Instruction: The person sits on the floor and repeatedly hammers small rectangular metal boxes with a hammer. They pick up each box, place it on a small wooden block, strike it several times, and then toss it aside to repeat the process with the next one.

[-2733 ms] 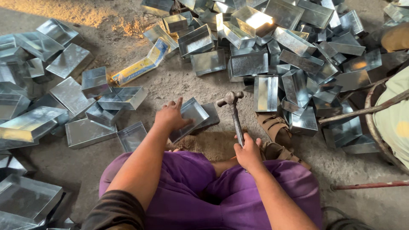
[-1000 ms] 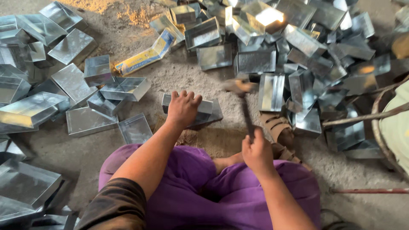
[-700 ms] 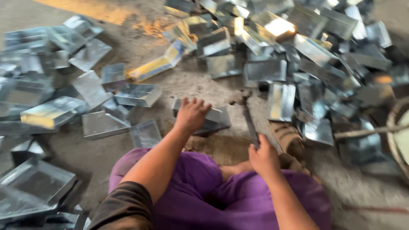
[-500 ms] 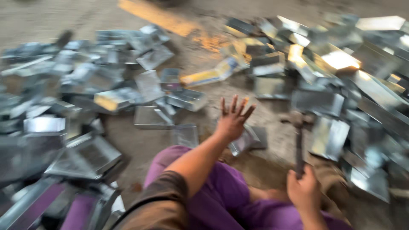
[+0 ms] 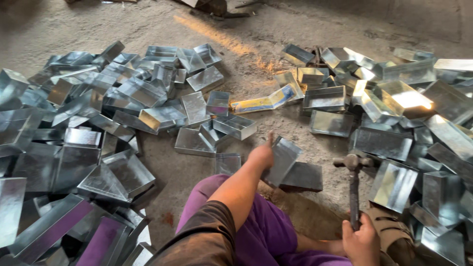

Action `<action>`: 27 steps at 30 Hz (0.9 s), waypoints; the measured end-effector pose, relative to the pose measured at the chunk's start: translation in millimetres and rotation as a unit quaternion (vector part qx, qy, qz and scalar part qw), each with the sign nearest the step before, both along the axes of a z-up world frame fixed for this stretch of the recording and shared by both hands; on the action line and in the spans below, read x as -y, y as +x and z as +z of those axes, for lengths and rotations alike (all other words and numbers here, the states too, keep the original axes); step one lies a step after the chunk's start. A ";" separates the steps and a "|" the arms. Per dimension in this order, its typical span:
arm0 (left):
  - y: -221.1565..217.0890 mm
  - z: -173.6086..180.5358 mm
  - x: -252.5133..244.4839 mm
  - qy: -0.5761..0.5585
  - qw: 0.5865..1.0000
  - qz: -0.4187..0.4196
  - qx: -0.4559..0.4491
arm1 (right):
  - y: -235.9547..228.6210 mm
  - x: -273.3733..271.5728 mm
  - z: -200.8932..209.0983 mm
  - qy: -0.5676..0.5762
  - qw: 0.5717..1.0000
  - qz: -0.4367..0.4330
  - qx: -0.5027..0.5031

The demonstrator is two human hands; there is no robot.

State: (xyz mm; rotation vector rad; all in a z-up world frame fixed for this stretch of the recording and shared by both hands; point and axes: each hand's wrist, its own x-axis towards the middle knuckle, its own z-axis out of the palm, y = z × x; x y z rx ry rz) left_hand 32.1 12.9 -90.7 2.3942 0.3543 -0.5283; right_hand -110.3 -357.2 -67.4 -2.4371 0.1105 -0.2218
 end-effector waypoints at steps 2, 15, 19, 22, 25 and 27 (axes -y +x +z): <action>3.9 -5.7 -7.9 0.056 0.998 -0.007 0.026 | -5.5 -9.3 12.5 0.013 1.000 0.014 0.004; -45.5 77.3 37.0 0.196 0.870 -0.229 0.391 | -21.9 -50.1 92.4 0.044 0.998 0.008 0.036; -42.2 64.8 39.0 0.193 0.865 -0.227 0.403 | -32.0 -43.4 113.1 0.097 0.990 0.013 0.100; -38.1 57.8 38.2 0.199 0.871 -0.229 0.386 | -35.2 -37.0 113.7 0.084 0.982 0.015 0.168; -38.8 58.5 39.4 0.210 0.868 -0.230 0.387 | -31.8 -39.7 101.2 0.060 0.987 0.005 0.148; -39.8 61.3 39.7 0.214 0.870 -0.233 0.377 | -23.8 -45.5 89.7 0.020 0.997 0.021 0.073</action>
